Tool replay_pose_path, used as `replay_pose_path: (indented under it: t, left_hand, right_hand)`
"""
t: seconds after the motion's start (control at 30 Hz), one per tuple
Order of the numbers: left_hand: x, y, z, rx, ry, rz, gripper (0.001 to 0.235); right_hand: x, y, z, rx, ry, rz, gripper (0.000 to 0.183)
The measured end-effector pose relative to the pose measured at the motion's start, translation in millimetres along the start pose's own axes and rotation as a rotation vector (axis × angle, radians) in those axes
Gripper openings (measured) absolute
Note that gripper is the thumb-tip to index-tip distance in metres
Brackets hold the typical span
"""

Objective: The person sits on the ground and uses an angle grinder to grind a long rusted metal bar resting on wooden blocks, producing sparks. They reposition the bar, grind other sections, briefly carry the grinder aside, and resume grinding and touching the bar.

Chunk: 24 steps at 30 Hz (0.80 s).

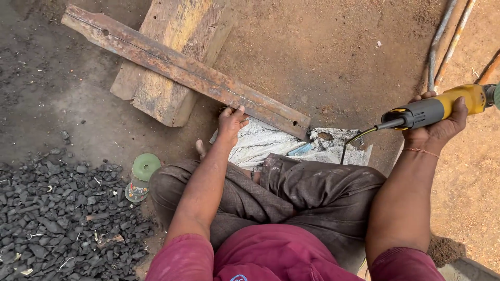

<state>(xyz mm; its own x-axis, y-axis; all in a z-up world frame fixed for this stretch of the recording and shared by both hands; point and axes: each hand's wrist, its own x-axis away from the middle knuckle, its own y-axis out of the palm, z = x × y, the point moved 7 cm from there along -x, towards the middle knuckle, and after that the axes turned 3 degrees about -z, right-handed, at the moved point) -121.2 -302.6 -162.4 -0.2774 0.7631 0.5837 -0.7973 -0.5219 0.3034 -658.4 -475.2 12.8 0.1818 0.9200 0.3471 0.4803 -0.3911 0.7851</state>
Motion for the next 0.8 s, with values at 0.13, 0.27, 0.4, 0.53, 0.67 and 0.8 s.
replay_pose_path:
  t: [0.13,0.27,0.4,0.53,0.67,0.8]
  left_hand:
    - [10,8,13,0.07,-0.021,0.06,0.028]
    - [12,-3,24,0.091,0.069,0.142,0.026]
    - [20,-3,40,0.088,0.114,0.216,0.027]
    - [19,-4,45,0.122,0.147,0.202,0.029]
    - [20,-16,38,0.151,0.174,0.201,0.037]
    - [46,-5,62,0.002,0.034,0.313,0.056]
  right_hand:
    - [-10,-8,0,0.054,0.015,-0.045,0.062]
    - [-9,-4,7,0.087,0.041,-0.07,0.061]
    - [-6,-1,11,0.068,0.044,-0.036,0.059]
    - [-5,3,17,0.056,0.06,-0.039,0.058]
    - [0,4,24,0.087,0.041,-0.04,0.051]
    - [17,20,28,0.185,-0.011,0.104,0.057]
